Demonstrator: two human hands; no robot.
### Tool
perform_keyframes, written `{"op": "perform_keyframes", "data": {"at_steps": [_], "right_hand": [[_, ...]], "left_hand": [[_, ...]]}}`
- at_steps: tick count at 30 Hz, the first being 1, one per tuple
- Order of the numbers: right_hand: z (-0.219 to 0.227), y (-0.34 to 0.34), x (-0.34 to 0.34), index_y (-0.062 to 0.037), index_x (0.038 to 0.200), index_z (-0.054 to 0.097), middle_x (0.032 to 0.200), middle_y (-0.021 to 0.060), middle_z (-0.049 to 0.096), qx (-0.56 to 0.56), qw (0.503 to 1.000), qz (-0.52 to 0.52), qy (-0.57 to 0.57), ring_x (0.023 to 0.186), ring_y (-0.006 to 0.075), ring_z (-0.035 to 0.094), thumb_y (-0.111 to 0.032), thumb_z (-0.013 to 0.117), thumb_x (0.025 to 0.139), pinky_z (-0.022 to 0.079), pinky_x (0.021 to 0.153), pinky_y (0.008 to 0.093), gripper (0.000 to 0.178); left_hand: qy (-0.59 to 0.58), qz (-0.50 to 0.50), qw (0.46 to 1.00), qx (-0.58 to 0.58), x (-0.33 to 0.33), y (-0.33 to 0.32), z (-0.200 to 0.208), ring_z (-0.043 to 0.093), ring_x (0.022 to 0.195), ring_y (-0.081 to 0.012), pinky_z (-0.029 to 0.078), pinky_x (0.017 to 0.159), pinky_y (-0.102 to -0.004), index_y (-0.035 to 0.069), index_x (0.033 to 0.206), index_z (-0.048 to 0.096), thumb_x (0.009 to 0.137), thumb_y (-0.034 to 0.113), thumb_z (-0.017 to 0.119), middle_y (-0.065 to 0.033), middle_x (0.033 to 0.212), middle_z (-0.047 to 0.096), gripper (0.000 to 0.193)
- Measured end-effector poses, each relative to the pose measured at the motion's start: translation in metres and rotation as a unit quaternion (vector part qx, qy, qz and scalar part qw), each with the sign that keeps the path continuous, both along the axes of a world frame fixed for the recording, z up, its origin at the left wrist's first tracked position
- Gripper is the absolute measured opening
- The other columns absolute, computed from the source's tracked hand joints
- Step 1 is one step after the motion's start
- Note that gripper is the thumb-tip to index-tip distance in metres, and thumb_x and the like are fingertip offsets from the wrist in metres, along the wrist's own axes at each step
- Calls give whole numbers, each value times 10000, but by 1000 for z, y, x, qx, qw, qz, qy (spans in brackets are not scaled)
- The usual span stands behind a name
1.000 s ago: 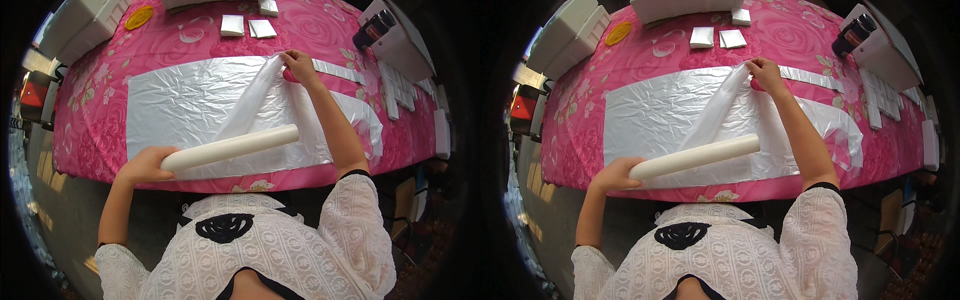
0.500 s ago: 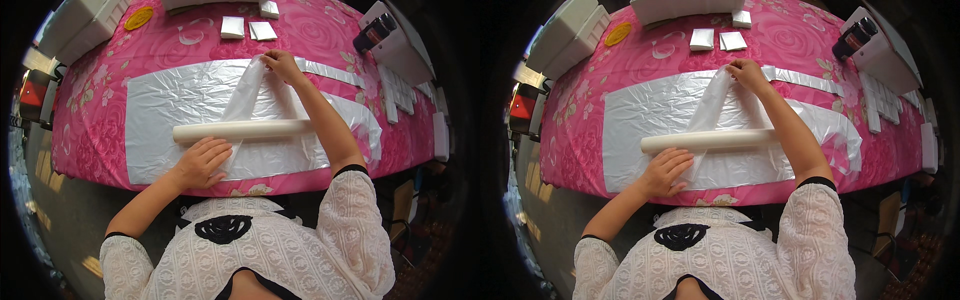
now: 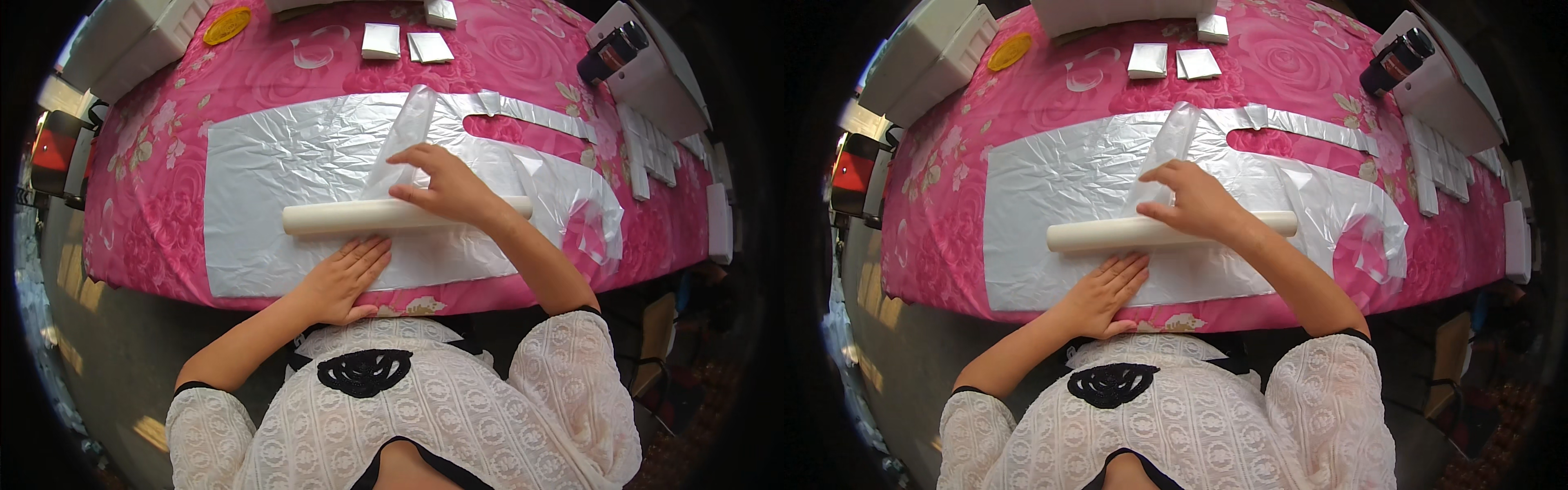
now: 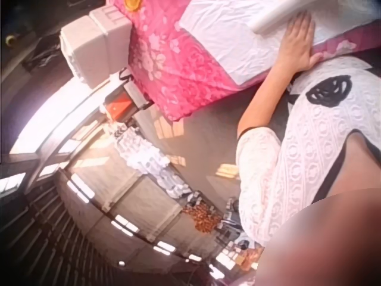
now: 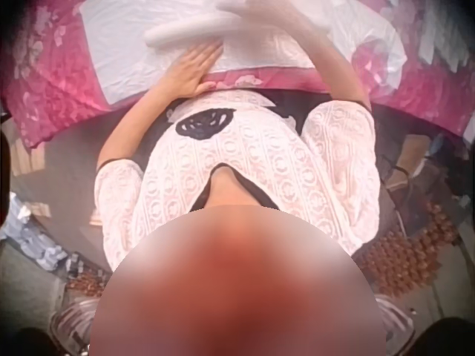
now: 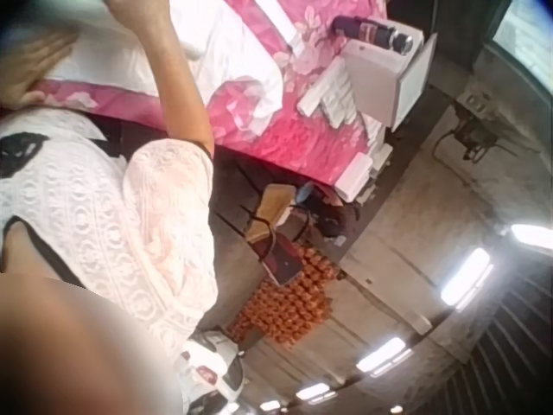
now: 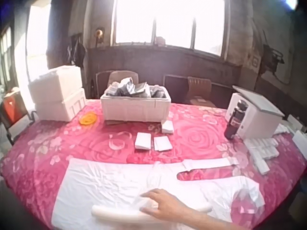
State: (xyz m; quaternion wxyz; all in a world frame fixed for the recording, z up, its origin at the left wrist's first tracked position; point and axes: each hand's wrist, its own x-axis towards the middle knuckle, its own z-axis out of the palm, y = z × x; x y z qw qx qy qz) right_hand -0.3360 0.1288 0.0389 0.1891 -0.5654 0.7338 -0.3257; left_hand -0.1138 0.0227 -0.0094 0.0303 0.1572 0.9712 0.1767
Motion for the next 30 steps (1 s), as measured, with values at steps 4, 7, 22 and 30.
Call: {"op": "perform_keyframes", "data": {"at_steps": [4, 7, 22, 30], "right_hand": [[-28, 45, 37, -94, 1137, 561, 996, 98, 578, -11, 983, 1, 182, 941, 275, 531, -201, 654, 745, 444, 807, 370, 417], [-25, 69, 9, -102, 1178, 537, 963, 93, 576, 11, 969, -145, 199, 915, 269, 530, -164, 650, 736, 448, 784, 368, 460], [5, 102, -13, -59, 1212, 511, 962, 121, 581, 3, 937, -325, 125, 878, 282, 545, -228, 636, 787, 444, 751, 365, 474], [-24, 75, 13, -80, 1199, 531, 951, 96, 581, 50, 958, -235, 156, 890, 262, 526, -198, 652, 752, 453, 759, 355, 478]], "left_hand": [[-4, -10, 1000, -9, -1, 0, 1, 225, 1321, -320, 138, 1087, -427, -63, 1303, 318, 780, 514, 461, -227, 1396, 264, 792], [-7, -6, 1000, -16, 2, 0, 1, 220, 1322, -327, 136, 1086, -424, -61, 1310, 308, 795, 519, 447, -224, 1404, 253, 788], [61, 325, 944, 17, -55, 11, -17, 147, 1331, -366, 125, 1069, -479, -108, 1334, 191, 846, 317, 502, -263, 1412, 181, 717], [57, 242, 968, -45, -57, 22, -24, 163, 1338, -326, 113, 1072, -477, -33, 1348, 256, 840, 332, 501, -201, 1432, 195, 671]]}}
